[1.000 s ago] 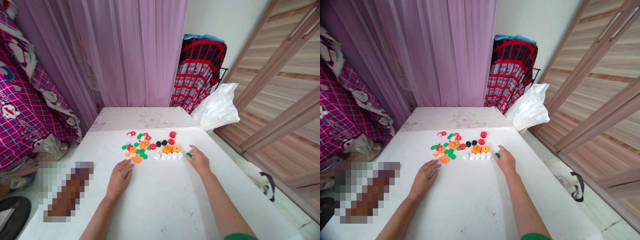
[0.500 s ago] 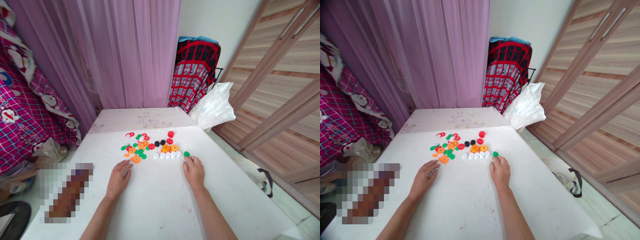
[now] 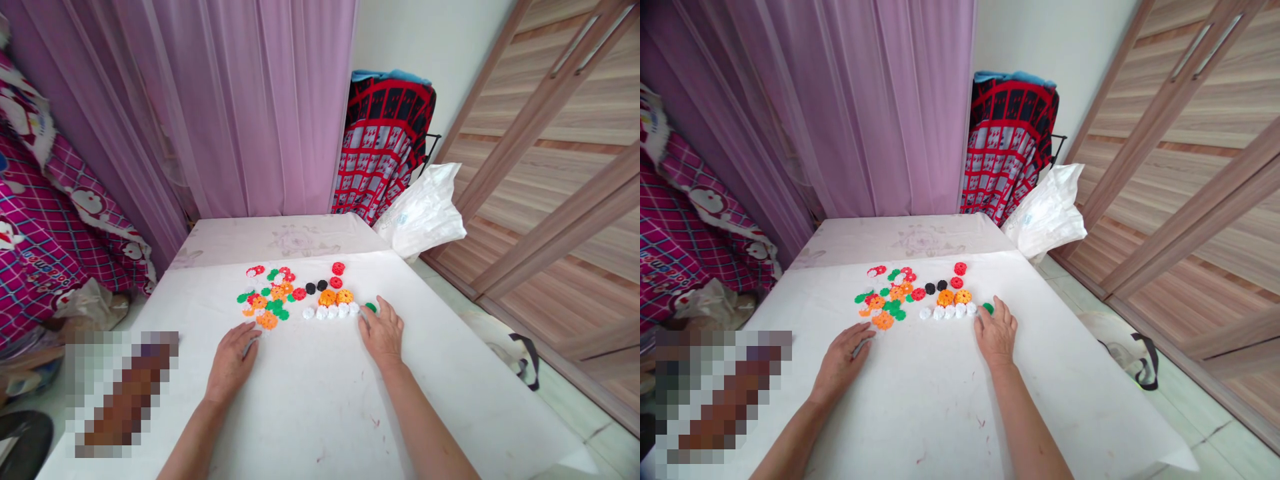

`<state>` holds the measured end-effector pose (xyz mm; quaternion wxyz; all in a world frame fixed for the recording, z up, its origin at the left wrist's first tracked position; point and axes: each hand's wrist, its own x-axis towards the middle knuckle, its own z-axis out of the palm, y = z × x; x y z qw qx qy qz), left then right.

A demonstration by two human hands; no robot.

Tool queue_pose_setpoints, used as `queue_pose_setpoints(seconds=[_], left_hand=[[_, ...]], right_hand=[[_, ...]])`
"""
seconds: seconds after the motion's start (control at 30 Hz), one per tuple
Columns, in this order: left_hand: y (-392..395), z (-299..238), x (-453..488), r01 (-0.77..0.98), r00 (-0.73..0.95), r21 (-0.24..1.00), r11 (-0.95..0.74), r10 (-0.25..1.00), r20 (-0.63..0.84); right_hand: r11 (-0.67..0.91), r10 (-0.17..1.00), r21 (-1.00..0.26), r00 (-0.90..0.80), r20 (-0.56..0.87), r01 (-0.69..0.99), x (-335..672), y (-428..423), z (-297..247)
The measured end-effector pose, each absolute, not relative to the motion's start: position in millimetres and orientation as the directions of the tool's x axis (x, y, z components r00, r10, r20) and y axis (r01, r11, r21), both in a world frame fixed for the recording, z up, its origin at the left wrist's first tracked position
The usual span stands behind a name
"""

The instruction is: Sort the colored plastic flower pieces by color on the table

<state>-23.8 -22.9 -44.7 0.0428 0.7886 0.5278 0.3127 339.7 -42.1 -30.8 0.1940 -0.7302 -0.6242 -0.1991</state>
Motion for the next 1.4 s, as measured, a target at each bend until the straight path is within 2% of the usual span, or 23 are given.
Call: queue_pose_setpoints(seconds=[0.3,0.47,0.67,0.9,1.23,1.4], left_hand=[[-22.5,-45.0,-24.5,0.803,0.25,0.4,-0.442,0.859,0.446],[-22.6,-45.1,-22.6,0.799,0.222,0.425,-0.426,0.865,0.451],[-26.9,-47.3,-14.7,0.92,0.108,0.312,-0.236,0.92,0.378],[-35.5,-40.4,-2.6,0.952,0.17,0.201,-0.23,0.945,0.28],[-48.7,-32.0,-7.8,0.935,0.224,0.217,-0.28,0.942,0.251],[-48.2,-22.7,-2.4,0.955,0.196,0.196,-0.221,0.97,0.142]], right_hand=[[-0.139,0.829,-0.05,0.144,0.541,0.989,342.6,-42.4,-35.3],[-0.089,0.804,-0.127,0.146,0.577,0.988,339.2,-48.3,-38.5],[0.033,0.801,-0.151,0.065,0.596,0.988,320.3,-62.9,-44.0],[0.166,0.795,-0.109,-0.067,0.603,0.98,300.1,-75.7,-42.0],[0.188,0.835,-0.164,-0.07,0.546,0.968,294.3,-78.4,-44.5],[0.203,0.846,-0.207,-0.065,0.53,0.957,295.1,-75.5,-46.5]])
